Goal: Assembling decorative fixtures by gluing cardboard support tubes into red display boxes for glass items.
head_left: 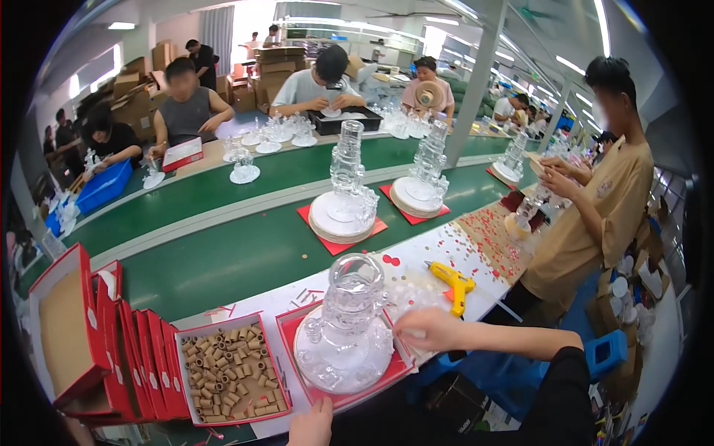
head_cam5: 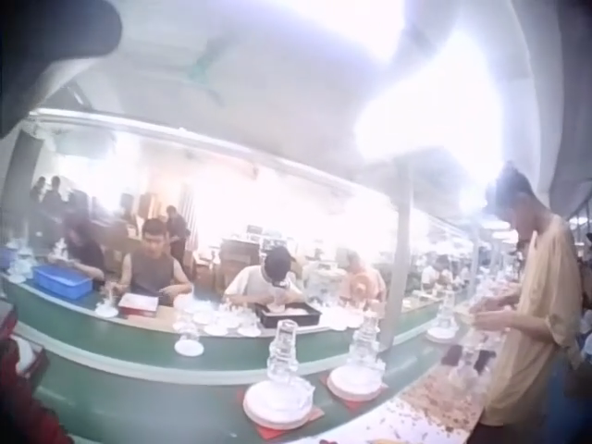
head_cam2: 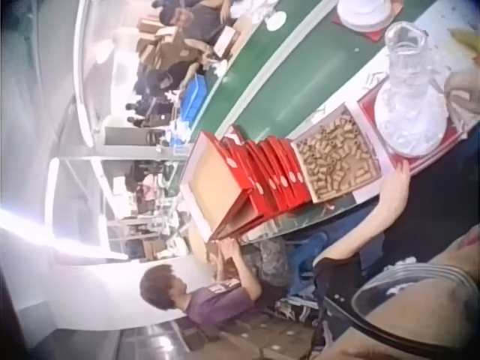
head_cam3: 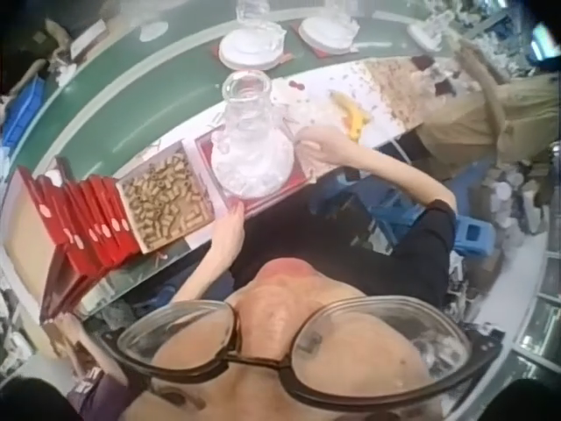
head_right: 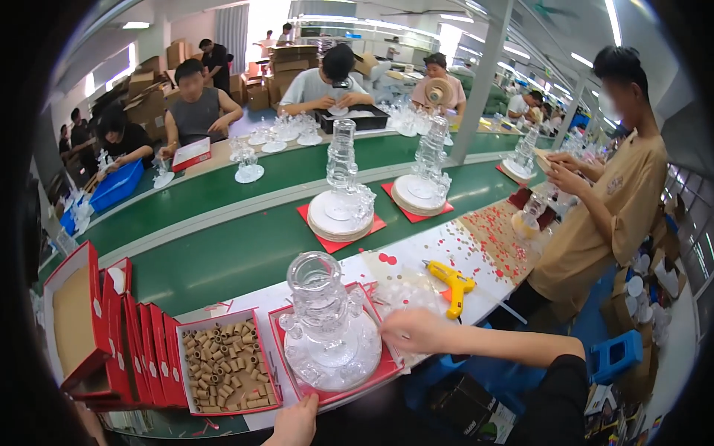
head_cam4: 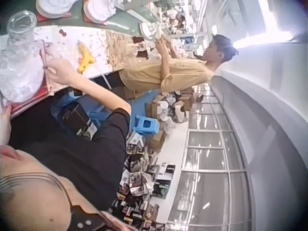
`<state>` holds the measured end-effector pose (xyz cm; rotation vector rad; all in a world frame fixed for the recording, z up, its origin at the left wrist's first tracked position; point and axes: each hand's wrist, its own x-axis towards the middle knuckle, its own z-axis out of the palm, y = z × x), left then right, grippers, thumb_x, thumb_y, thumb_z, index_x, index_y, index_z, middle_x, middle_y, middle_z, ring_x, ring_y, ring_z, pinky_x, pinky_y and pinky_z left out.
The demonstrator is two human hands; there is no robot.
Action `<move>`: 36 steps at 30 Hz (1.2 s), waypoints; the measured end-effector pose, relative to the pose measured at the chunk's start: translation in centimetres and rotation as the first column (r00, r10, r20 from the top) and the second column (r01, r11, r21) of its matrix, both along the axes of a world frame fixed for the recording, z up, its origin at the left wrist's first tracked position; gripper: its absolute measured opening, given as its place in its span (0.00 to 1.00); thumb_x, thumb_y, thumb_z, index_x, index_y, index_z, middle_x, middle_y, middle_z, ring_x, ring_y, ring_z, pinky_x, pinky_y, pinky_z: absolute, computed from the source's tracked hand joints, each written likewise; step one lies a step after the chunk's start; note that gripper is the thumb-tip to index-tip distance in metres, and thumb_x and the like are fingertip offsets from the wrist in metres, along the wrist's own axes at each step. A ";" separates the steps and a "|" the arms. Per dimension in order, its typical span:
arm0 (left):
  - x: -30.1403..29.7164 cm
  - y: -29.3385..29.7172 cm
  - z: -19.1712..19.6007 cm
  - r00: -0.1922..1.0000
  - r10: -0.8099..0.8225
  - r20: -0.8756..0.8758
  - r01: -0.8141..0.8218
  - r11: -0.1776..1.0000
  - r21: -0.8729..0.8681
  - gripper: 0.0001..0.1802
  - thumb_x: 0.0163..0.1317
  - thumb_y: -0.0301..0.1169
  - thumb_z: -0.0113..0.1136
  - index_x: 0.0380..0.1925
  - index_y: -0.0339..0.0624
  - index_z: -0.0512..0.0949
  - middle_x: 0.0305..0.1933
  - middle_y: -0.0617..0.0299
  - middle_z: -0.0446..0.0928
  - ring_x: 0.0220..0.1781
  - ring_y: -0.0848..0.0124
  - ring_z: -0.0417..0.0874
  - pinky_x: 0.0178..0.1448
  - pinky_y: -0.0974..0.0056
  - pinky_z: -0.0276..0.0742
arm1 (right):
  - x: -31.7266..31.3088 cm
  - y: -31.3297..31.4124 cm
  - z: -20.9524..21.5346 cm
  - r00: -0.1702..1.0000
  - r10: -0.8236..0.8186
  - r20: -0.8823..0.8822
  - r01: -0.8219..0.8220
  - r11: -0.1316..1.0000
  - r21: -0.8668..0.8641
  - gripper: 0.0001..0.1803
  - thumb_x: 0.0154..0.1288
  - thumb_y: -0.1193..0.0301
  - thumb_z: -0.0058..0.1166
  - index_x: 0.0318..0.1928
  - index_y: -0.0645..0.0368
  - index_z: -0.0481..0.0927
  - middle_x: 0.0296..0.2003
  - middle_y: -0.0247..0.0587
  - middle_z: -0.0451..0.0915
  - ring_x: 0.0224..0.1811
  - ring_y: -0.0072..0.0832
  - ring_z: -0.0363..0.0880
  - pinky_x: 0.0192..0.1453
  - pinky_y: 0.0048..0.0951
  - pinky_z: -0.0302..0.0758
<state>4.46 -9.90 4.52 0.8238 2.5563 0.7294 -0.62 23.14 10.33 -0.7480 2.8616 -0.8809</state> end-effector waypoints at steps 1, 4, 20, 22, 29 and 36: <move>0.2 0.2 0.2 0.999 -0.004 -0.047 0.001 0.998 -0.059 0.22 0.58 0.22 0.48 0.55 0.30 0.68 0.48 0.36 0.74 0.41 0.43 0.80 0.41 0.47 0.76 | -0.8 -0.2 1.6 0.991 -0.073 -0.110 0.067 0.996 -0.056 0.11 0.60 0.73 0.56 0.43 0.61 0.80 0.39 0.42 0.82 0.42 0.37 0.81 0.48 0.32 0.76; 1.2 1.2 1.7 0.998 0.053 -0.040 -0.056 0.997 -0.058 0.29 0.59 0.27 0.55 0.59 0.26 0.63 0.56 0.31 0.67 0.46 0.39 0.78 0.46 0.48 0.76 | -2.3 -2.2 7.3 0.922 -0.195 -0.334 0.135 0.971 -0.195 0.20 0.57 0.72 0.59 0.51 0.61 0.77 0.43 0.42 0.81 0.46 0.35 0.79 0.51 0.30 0.74; 3.1 -2.6 0.9 0.823 0.130 0.553 -0.509 0.600 0.617 0.15 0.69 0.29 0.50 0.51 0.31 0.72 0.42 0.49 0.81 0.31 0.67 0.82 0.31 0.66 0.77 | -0.4 -6.2 9.9 0.999 -0.031 0.012 0.032 0.806 -0.591 0.27 0.48 0.70 0.70 0.50 0.61 0.75 0.45 0.42 0.79 0.48 0.25 0.77 0.55 0.29 0.74; 3.0 -3.6 -1.0 0.710 -0.003 0.704 -0.683 0.243 0.689 0.11 0.70 0.26 0.49 0.49 0.34 0.74 0.40 0.53 0.81 0.29 0.73 0.80 0.28 0.71 0.73 | 4.5 -5.0 12.3 0.986 -0.132 0.103 0.163 0.614 -0.772 0.32 0.48 0.69 0.70 0.54 0.61 0.70 0.49 0.46 0.76 0.54 0.30 0.75 0.58 0.35 0.73; 2.8 2.9 -3.0 0.365 -0.544 0.756 -0.922 -0.098 0.375 0.36 0.71 0.51 0.41 0.69 0.37 0.55 0.69 0.49 0.63 0.69 0.54 0.66 0.71 0.51 0.59 | 8.1 -3.8 13.8 0.979 -0.024 -0.204 -0.156 0.560 -0.814 0.44 0.42 0.54 0.76 0.55 0.56 0.63 0.45 0.47 0.75 0.51 0.40 0.75 0.58 0.40 0.71; 2.4 5.3 -2.4 0.243 -0.694 0.678 -0.970 -0.157 0.188 0.43 0.67 0.62 0.32 0.69 0.37 0.54 0.70 0.49 0.61 0.71 0.55 0.62 0.73 0.50 0.55 | 4.7 -4.7 12.1 0.976 -0.216 -0.031 0.147 0.756 -0.637 0.45 0.53 0.46 0.64 0.59 0.65 0.61 0.45 0.46 0.73 0.49 0.36 0.73 0.58 0.38 0.70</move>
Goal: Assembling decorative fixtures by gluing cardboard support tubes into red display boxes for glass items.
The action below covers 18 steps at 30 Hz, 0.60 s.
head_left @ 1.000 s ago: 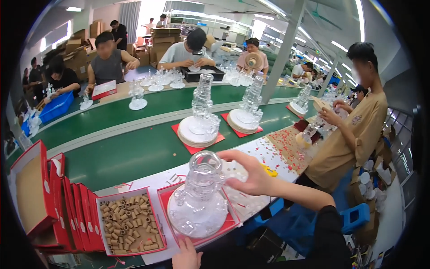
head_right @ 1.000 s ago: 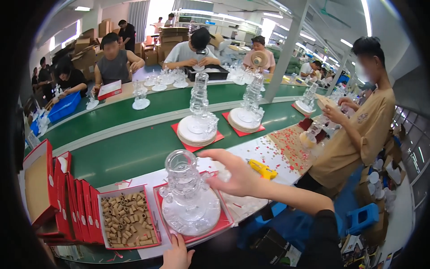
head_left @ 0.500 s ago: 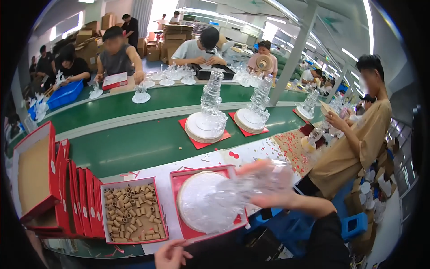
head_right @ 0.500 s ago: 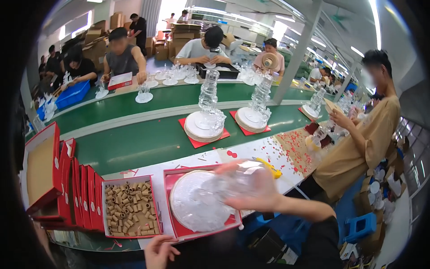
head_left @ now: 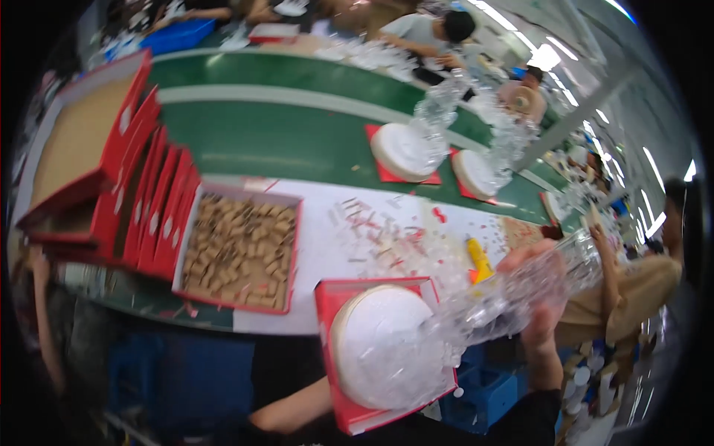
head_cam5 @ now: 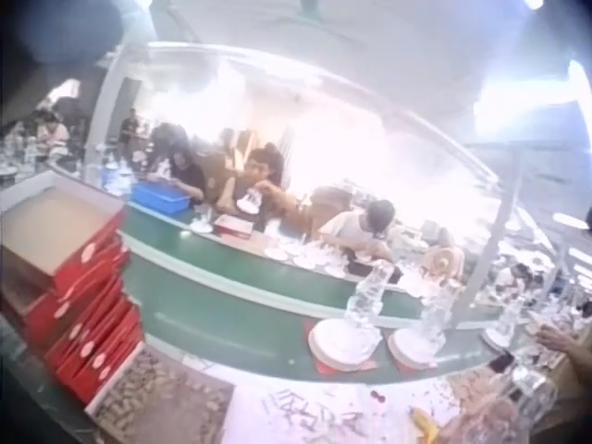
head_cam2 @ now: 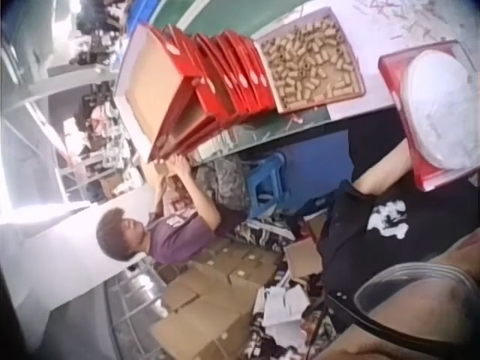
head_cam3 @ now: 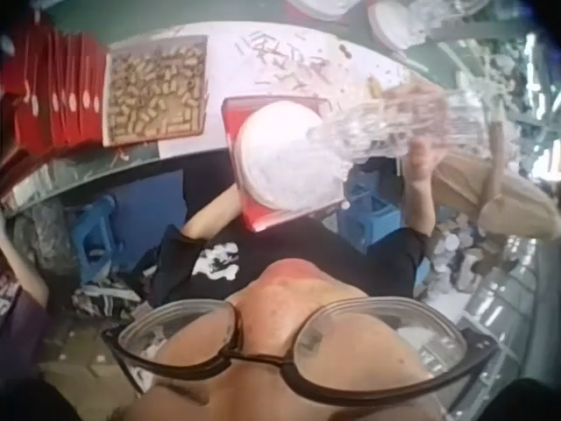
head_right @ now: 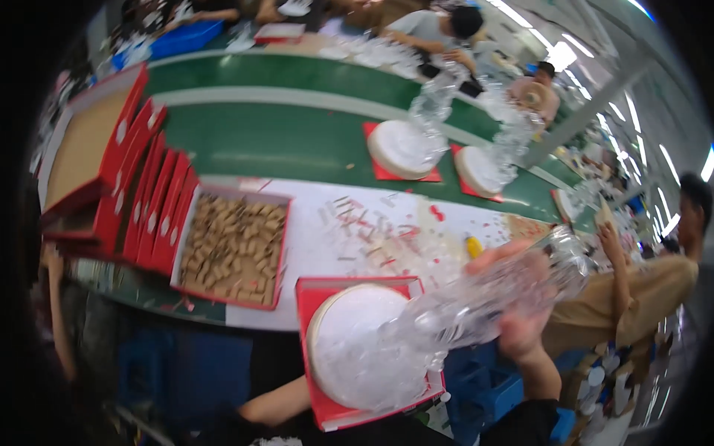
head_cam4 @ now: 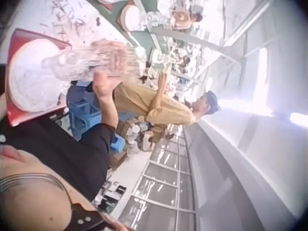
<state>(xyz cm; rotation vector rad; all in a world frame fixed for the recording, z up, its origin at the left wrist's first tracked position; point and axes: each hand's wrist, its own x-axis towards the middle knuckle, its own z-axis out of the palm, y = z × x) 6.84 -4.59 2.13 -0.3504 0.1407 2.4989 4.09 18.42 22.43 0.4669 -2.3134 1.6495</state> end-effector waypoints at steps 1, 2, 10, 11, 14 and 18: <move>0.1 0.2 0.2 1.000 0.004 0.021 -0.004 1.000 0.026 0.44 0.67 0.63 0.31 0.70 0.37 0.54 0.70 0.49 0.61 0.72 0.55 0.61 0.74 0.50 0.55 | -0.5 0.8 -0.3 0.999 -0.039 -0.030 0.039 0.999 0.006 0.43 0.54 0.45 0.62 0.58 0.65 0.62 0.45 0.47 0.74 0.48 0.35 0.74 0.56 0.36 0.71; 0.3 0.0 0.4 0.999 0.014 0.037 -0.016 0.998 0.053 0.46 0.66 0.65 0.30 0.70 0.37 0.54 0.71 0.48 0.60 0.72 0.55 0.61 0.74 0.50 0.54 | -1.2 1.4 -0.6 0.995 -0.071 -0.065 0.072 0.997 0.011 0.42 0.55 0.44 0.60 0.58 0.65 0.63 0.46 0.47 0.74 0.47 0.33 0.75 0.53 0.34 0.73; 0.9 -7.8 -0.4 0.897 0.043 -0.441 -0.074 0.996 -0.055 0.57 0.59 0.72 0.36 0.71 0.32 0.45 0.73 0.46 0.54 0.74 0.58 0.56 0.75 0.52 0.49 | -6.8 2.8 -3.0 0.956 -0.157 -0.246 0.148 0.987 -0.058 0.36 0.57 0.56 0.48 0.60 0.68 0.62 0.48 0.50 0.74 0.52 0.35 0.73 0.60 0.38 0.70; 1.1 -9.7 -0.4 0.868 0.051 -0.494 -0.126 0.985 -0.120 0.54 0.61 0.69 0.39 0.71 0.32 0.45 0.71 0.44 0.57 0.72 0.57 0.61 0.72 0.52 0.55 | -7.7 1.5 -3.3 0.963 -0.128 -0.237 0.122 0.992 -0.036 0.36 0.57 0.57 0.49 0.60 0.69 0.63 0.48 0.50 0.74 0.52 0.36 0.73 0.61 0.38 0.69; -0.2 -13.2 0.9 0.812 0.200 -0.549 -0.276 0.959 -0.059 0.46 0.67 0.57 0.46 0.71 0.36 0.44 0.63 0.43 0.67 0.59 0.57 0.75 0.61 0.55 0.73 | -8.5 -0.8 -4.6 0.958 -0.003 -0.286 0.033 0.994 0.100 0.36 0.57 0.60 0.51 0.62 0.70 0.62 0.50 0.51 0.74 0.55 0.37 0.73 0.63 0.38 0.68; -4.0 -13.8 1.2 0.772 -0.124 -0.623 -0.549 0.364 -0.753 0.24 0.69 0.35 0.50 0.63 0.39 0.64 0.58 0.49 0.72 0.50 0.61 0.80 0.52 0.59 0.77 | -10.8 -3.4 -5.4 0.951 0.101 -0.293 0.023 0.920 0.392 0.35 0.60 0.67 0.53 0.65 0.72 0.60 0.57 0.53 0.72 0.60 0.37 0.72 0.63 0.34 0.68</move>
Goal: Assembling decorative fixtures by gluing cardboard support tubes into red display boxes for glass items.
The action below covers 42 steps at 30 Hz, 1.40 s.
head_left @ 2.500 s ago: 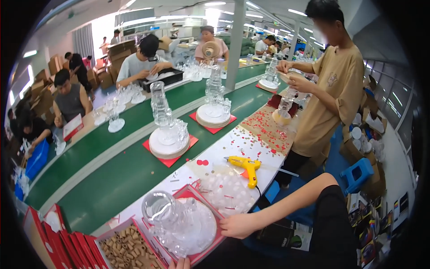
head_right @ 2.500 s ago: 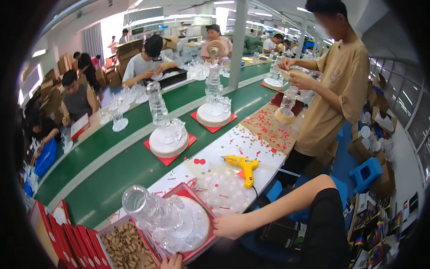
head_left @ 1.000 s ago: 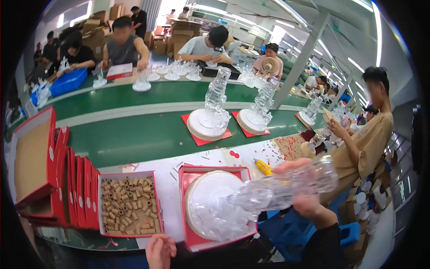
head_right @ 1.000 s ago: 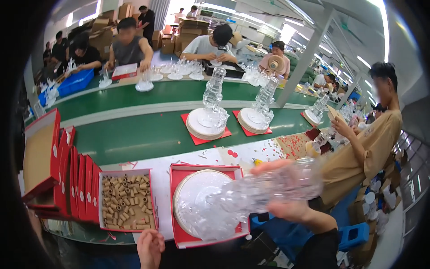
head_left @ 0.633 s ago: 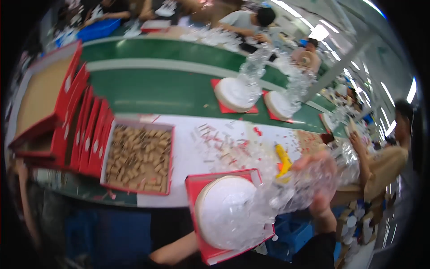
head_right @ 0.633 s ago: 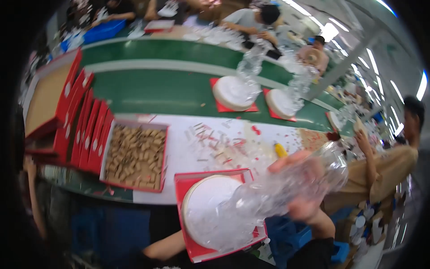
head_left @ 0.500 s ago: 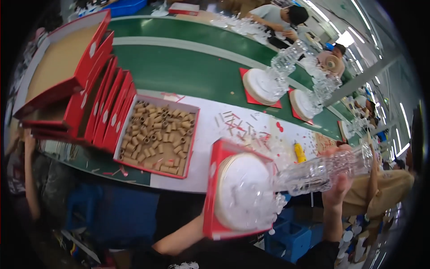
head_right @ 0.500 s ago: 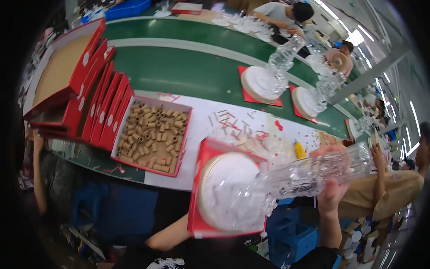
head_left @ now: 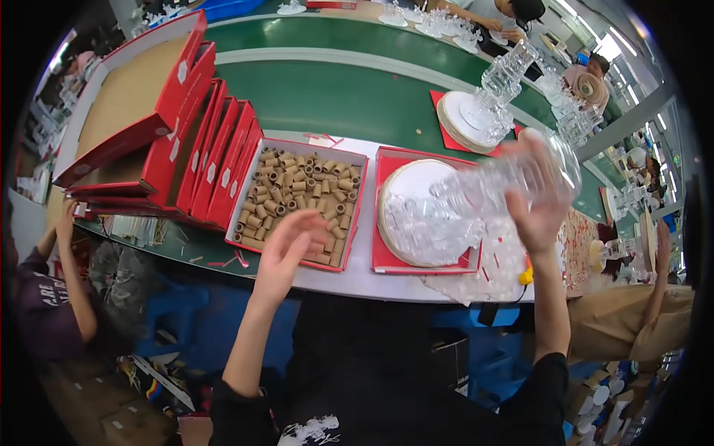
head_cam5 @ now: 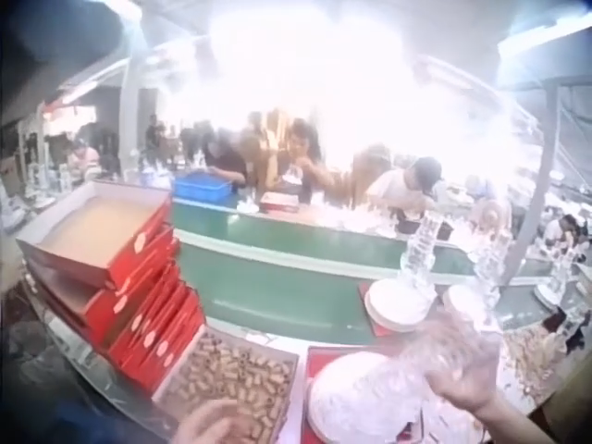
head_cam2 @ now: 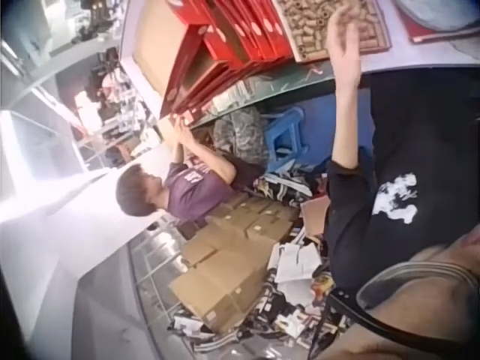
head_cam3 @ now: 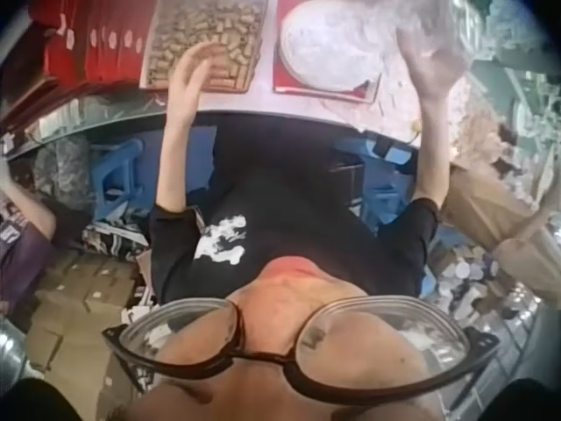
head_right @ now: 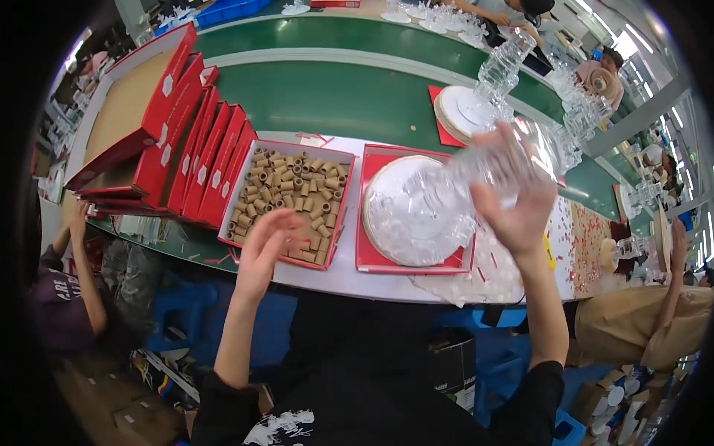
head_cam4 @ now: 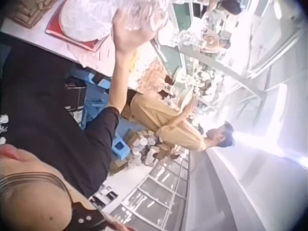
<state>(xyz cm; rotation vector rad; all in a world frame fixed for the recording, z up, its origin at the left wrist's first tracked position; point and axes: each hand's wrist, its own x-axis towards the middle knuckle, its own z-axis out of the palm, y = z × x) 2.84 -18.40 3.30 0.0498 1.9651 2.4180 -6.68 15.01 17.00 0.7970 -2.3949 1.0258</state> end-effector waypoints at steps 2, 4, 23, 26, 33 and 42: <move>-2.4 1.4 -0.1 0.993 0.040 -0.111 -0.072 0.951 -0.301 0.21 0.67 0.30 0.50 0.59 0.37 0.67 0.56 0.49 0.73 0.45 0.62 0.82 0.48 0.61 0.78 | -0.6 -0.9 1.0 0.994 0.036 0.101 -0.023 0.992 -0.126 0.32 0.60 0.72 0.53 0.64 0.71 0.63 0.55 0.51 0.74 0.58 0.35 0.74 0.61 0.33 0.69; -3.4 1.9 -0.8 0.976 0.052 -0.212 -0.165 0.811 -0.562 0.18 0.66 0.26 0.51 0.56 0.35 0.70 0.53 0.50 0.74 0.40 0.63 0.83 0.44 0.63 0.79 | 0.3 -0.6 1.9 0.973 0.094 0.210 -0.040 0.968 -0.246 0.29 0.59 0.77 0.53 0.62 0.69 0.67 0.53 0.49 0.77 0.56 0.34 0.76 0.60 0.32 0.71; -4.8 5.7 0.3 0.979 0.067 -0.194 -0.148 0.886 -0.439 0.06 0.60 0.19 0.60 0.37 0.33 0.79 0.39 0.59 0.78 0.38 0.75 0.80 0.38 0.73 0.75 | 6.7 24.7 -14.8 0.126 -0.752 0.648 0.694 0.533 0.484 0.27 0.62 0.46 0.56 0.40 0.61 0.80 0.28 0.36 0.81 0.26 0.20 0.81 0.26 0.22 0.75; -2.1 6.9 0.8 0.978 0.139 -0.152 -0.171 0.961 -0.217 0.06 0.58 0.17 0.60 0.37 0.32 0.79 0.42 0.59 0.77 0.39 0.75 0.80 0.40 0.73 0.75 | 5.9 27.3 -16.2 0.053 -0.699 0.713 0.677 0.550 0.489 0.26 0.60 0.46 0.57 0.41 0.58 0.77 0.26 0.34 0.79 0.25 0.21 0.80 0.25 0.22 0.74; 0.6 7.4 0.7 0.997 0.078 -0.012 -0.077 0.995 0.070 0.15 0.58 0.11 0.56 0.46 0.31 0.73 0.47 0.58 0.75 0.49 0.71 0.80 0.54 0.69 0.77 | 10.5 21.4 -14.1 0.651 -0.274 0.708 0.741 0.431 -0.514 0.18 0.67 0.63 0.50 0.55 0.53 0.72 0.42 0.36 0.80 0.47 0.27 0.81 0.39 0.27 0.79; -0.7 9.6 2.0 0.995 -0.081 -0.057 0.089 0.984 0.156 0.15 0.68 0.32 0.57 0.45 0.30 0.74 0.36 0.58 0.79 0.37 0.71 0.81 0.44 0.68 0.77 | 13.4 10.7 -7.8 0.612 0.526 0.591 0.264 0.568 -0.779 0.41 0.57 0.60 0.59 0.66 0.65 0.57 0.60 0.65 0.68 0.58 0.53 0.74 0.56 0.48 0.77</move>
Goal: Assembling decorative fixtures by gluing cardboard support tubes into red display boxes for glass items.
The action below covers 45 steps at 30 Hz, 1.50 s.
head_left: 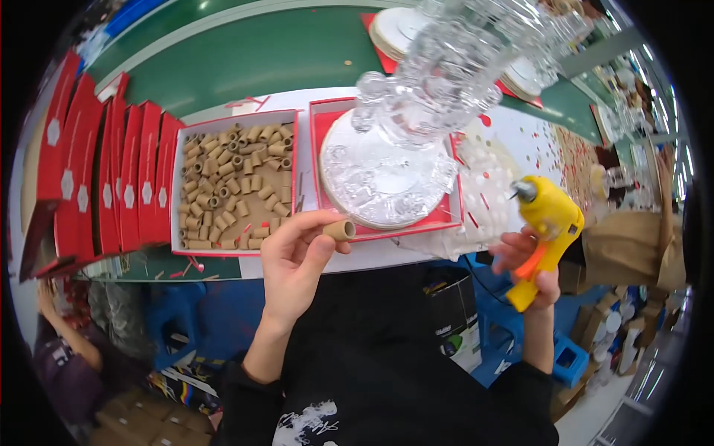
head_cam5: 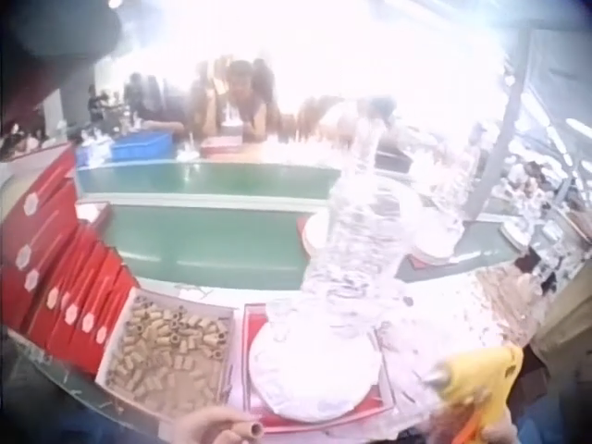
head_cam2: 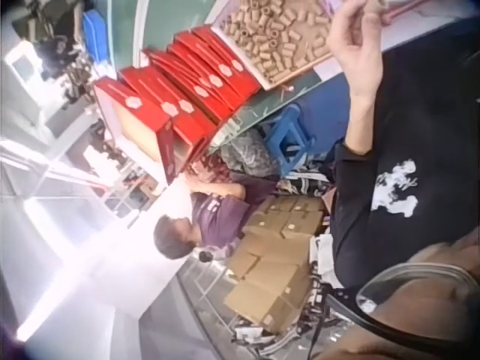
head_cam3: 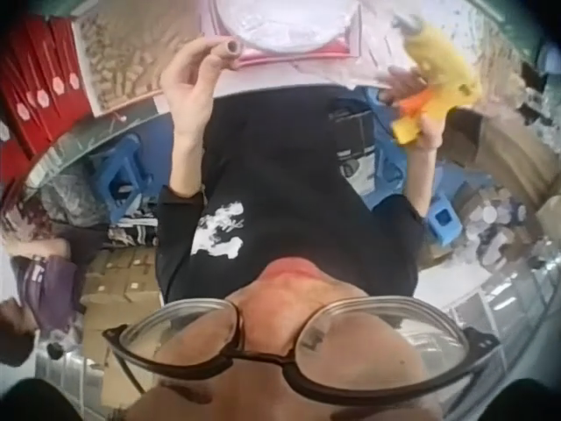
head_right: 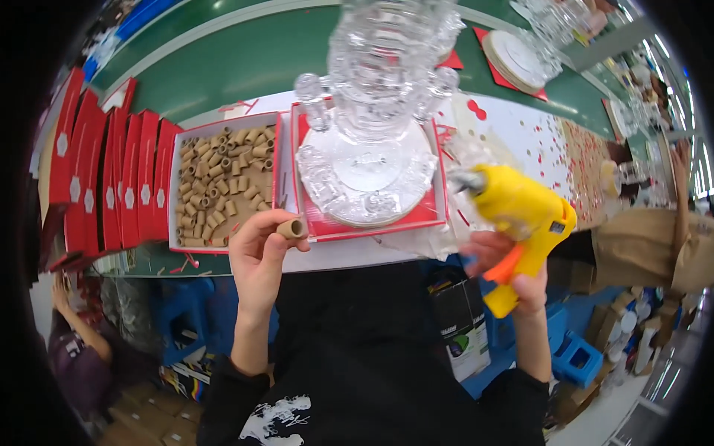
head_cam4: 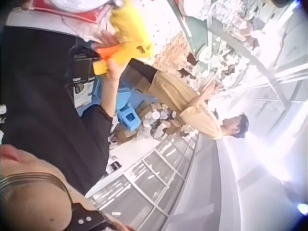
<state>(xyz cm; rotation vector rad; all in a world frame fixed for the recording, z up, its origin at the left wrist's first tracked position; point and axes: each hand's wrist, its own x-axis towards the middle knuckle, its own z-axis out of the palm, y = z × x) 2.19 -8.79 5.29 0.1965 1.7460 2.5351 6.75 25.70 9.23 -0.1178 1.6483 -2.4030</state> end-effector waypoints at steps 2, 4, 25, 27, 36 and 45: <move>0.1 0.5 0.5 0.999 0.027 -0.037 -0.028 0.999 -0.039 0.19 0.68 0.38 0.58 0.45 0.30 0.75 0.36 0.58 0.79 0.35 0.71 0.80 0.42 0.68 0.77 | 0.7 -3.3 -0.1 0.967 -0.246 -0.064 0.252 0.960 0.121 0.44 0.53 0.62 0.62 0.67 0.66 0.57 0.58 0.60 0.71 0.59 0.53 0.74 0.58 0.47 0.76; 0.0 1.2 1.2 0.999 0.021 -0.048 -0.023 0.999 -0.027 0.19 0.67 0.38 0.58 0.45 0.30 0.75 0.35 0.58 0.79 0.34 0.72 0.80 0.42 0.69 0.76 | 0.9 -3.8 1.5 0.999 -0.054 -0.007 0.054 0.970 0.235 0.45 0.52 0.64 0.64 0.67 0.66 0.56 0.58 0.61 0.71 0.58 0.54 0.74 0.53 0.44 0.80; -0.1 1.1 2.1 0.999 -0.010 -0.033 0.009 0.999 -0.041 0.24 0.64 0.45 0.60 0.43 0.30 0.79 0.33 0.59 0.76 0.32 0.75 0.77 0.37 0.73 0.72 | 0.9 -6.8 0.3 0.978 0.146 -0.150 -0.124 0.981 0.147 0.32 0.60 0.72 0.51 0.64 0.61 0.57 0.27 0.42 0.74 0.29 0.31 0.76 0.37 0.34 0.76; 0.0 1.1 2.1 0.999 -0.009 -0.034 0.008 0.999 -0.037 0.24 0.64 0.45 0.60 0.44 0.30 0.79 0.33 0.59 0.76 0.32 0.75 0.77 0.37 0.73 0.72 | 0.8 -6.8 0.5 0.976 0.172 -0.135 -0.165 0.984 0.065 0.29 0.56 0.81 0.45 0.61 0.62 0.61 0.31 0.42 0.75 0.34 0.29 0.77 0.43 0.34 0.78; 0.1 0.8 2.2 0.999 -0.037 -0.025 0.036 0.999 -0.021 0.22 0.63 0.41 0.63 0.44 0.30 0.79 0.35 0.59 0.76 0.33 0.75 0.78 0.37 0.73 0.73 | 0.7 -7.4 0.7 0.985 0.114 -0.131 -0.109 0.993 0.044 0.29 0.58 0.79 0.46 0.62 0.62 0.61 0.31 0.41 0.76 0.31 0.28 0.77 0.43 0.32 0.78; 0.2 0.7 1.9 0.998 -0.018 -0.064 0.020 1.000 0.021 0.18 0.61 0.33 0.66 0.44 0.30 0.78 0.41 0.55 0.76 0.37 0.72 0.79 0.41 0.71 0.76 | 0.9 -7.1 0.8 0.990 0.096 -0.102 -0.090 0.994 0.062 0.28 0.57 0.80 0.47 0.61 0.64 0.63 0.30 0.40 0.76 0.31 0.28 0.77 0.42 0.32 0.78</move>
